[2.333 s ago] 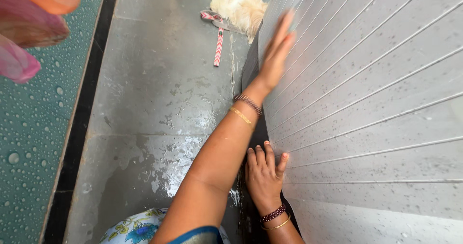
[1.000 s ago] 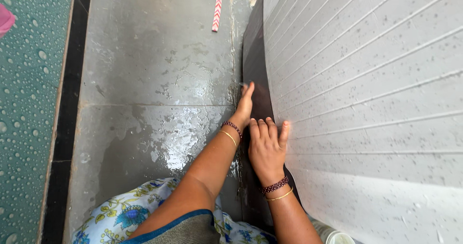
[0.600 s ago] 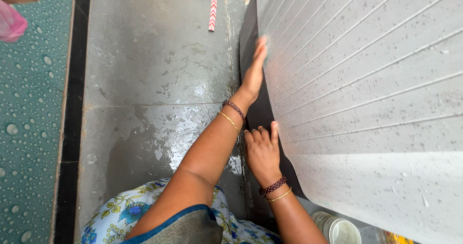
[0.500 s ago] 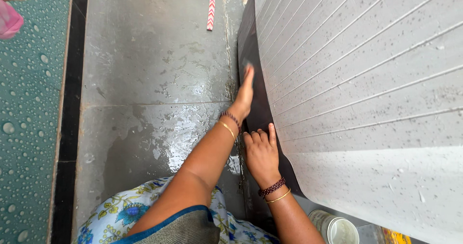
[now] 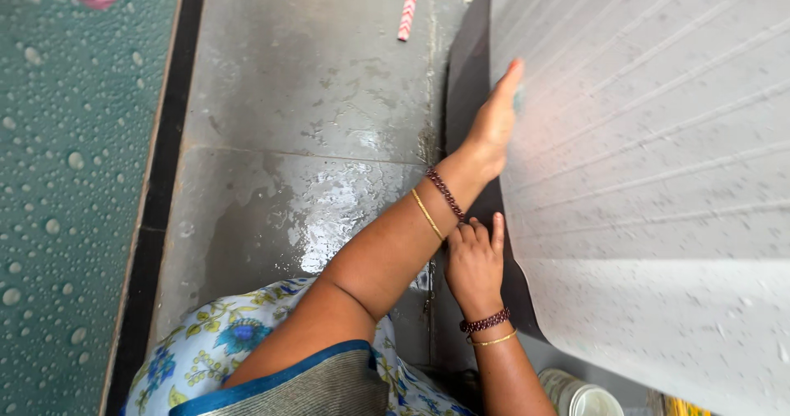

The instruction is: The person scrubs a white wall with a green scrubber, repeatedly dipping it into a small white cup of water. They clean the lower section of the wall and the adjacent floor area, then move to a washing machine.

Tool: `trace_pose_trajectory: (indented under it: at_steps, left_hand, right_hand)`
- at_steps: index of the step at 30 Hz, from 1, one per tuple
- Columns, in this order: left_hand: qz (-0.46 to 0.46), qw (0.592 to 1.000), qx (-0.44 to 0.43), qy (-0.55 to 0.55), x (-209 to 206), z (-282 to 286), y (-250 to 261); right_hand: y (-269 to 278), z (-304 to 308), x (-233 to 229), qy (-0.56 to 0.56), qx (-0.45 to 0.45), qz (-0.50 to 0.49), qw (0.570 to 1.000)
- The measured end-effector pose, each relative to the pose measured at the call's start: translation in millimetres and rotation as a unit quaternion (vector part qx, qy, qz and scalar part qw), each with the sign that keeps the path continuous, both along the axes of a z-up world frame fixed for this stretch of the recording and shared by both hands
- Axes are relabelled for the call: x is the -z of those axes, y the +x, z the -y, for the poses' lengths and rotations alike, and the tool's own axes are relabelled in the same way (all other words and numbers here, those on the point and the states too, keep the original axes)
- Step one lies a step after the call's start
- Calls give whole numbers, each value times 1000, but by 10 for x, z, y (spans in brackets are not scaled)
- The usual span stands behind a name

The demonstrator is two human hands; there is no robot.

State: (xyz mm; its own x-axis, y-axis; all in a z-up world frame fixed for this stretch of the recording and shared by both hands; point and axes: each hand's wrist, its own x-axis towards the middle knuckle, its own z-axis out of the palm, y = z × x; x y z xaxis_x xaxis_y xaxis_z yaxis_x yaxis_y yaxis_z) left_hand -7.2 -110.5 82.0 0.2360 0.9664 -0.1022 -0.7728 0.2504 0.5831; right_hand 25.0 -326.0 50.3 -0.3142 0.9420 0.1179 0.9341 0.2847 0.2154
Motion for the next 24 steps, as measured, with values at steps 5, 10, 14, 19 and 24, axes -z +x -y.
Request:
trace_pose_trajectory:
  at_steps: [5, 10, 14, 19, 24]
  left_hand:
    - [-131, 984, -92, 84, -21, -54, 62]
    - [-287, 952, -106, 8, 1159, 29, 231]
    - [-240, 965, 21, -107, 1865, 256, 308]
    - [-354, 871, -244, 238, 1305, 482, 467]
    - [-355, 839, -228, 344, 682, 812, 336]
  right_hand:
    - [44, -37, 211, -8, -15, 15, 1000]
    - [-4, -113, 178, -2, 4, 37, 999]
    - [-189, -86, -117, 164, 49, 91, 981]
    - [-241, -107, -779, 241, 78, 168, 953]
    - [-219, 3, -1197, 205, 112, 283, 930]
